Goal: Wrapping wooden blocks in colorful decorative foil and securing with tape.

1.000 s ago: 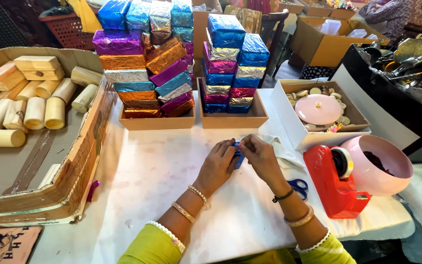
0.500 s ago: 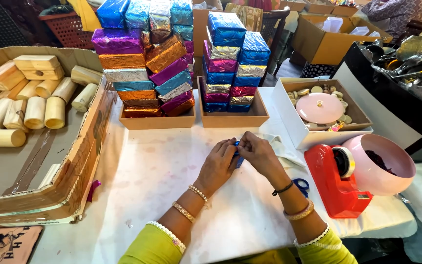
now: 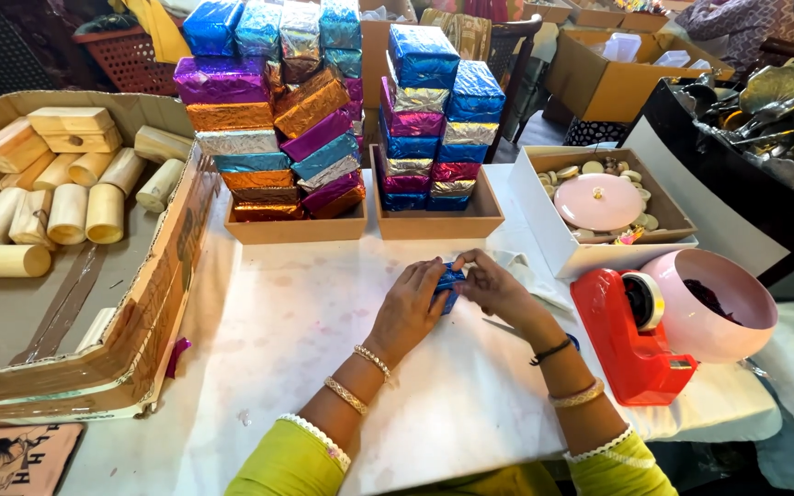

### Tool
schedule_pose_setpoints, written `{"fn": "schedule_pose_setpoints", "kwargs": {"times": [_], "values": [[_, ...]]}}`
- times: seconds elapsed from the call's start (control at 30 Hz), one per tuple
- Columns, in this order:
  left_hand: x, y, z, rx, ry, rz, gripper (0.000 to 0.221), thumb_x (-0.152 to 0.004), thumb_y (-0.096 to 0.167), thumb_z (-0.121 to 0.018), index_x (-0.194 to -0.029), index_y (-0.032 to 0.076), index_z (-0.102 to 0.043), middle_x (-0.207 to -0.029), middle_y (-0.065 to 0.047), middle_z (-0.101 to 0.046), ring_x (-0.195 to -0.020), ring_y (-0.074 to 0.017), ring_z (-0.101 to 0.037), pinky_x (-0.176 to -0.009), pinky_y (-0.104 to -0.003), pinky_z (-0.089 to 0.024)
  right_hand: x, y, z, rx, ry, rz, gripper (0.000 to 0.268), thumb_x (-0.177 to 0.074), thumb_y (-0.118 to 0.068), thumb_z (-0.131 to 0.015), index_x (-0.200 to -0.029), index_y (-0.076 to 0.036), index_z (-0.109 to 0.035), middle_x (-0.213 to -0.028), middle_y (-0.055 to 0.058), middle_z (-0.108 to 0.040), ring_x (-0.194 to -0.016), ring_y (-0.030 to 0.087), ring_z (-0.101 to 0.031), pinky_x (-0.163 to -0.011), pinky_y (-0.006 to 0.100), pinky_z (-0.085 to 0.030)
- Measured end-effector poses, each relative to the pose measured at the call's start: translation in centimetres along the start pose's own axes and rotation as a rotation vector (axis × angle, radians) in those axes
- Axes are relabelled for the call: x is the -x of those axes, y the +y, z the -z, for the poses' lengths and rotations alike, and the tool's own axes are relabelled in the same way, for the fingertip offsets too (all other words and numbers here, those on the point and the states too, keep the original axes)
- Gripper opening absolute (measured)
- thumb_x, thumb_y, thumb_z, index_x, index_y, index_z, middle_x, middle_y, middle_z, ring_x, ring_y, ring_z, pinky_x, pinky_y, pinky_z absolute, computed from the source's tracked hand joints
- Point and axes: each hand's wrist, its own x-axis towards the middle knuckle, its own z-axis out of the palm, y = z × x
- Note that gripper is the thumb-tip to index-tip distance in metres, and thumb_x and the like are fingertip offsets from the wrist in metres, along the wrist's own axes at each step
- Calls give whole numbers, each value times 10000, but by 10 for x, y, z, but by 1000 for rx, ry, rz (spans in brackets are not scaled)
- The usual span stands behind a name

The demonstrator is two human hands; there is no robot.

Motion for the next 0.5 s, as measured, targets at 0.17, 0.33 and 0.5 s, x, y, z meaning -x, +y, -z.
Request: {"fn": "schedule_pose_setpoints", "kwargs": {"times": [0.17, 0.33, 0.5], "values": [[-1, 2, 2, -34, -19, -20, 431, -882, 64, -719, -1279, 7, -560, -1260, -209, -637, -1161, -394, -610, -993, -455, -513, 8, 10, 2, 28, 129, 58, 325, -911, -98, -709, -1196, -130, -556, -787, -42, -530, -672, 31, -505, -521, 204, -409], [-2, 0, 2, -30, -13, -15, 353, -880, 71, -722, -1200, 9, -587, -1263, -200, -643, -1176, -379, -611, -1004, -441, -517, 4, 6, 1, 86, 156, 283, 306, -874, -40, -772, -1152, -94, -657, -869, -40, -531, -748, 47, -489, -602, 207, -426], [-3, -1, 3, 7, -5, 45, 301, -870, 55, -731, -1125, -4, -582, -1234, -191, -653, -1195, -366, -610, -1012, -430, -520, -6, 5, -4, 208, 145, 318, 333, -806, -54, -820, -1096, -93, -661, -903, -49, -557, -785, 60, -531, -619, 218, -468]]}}
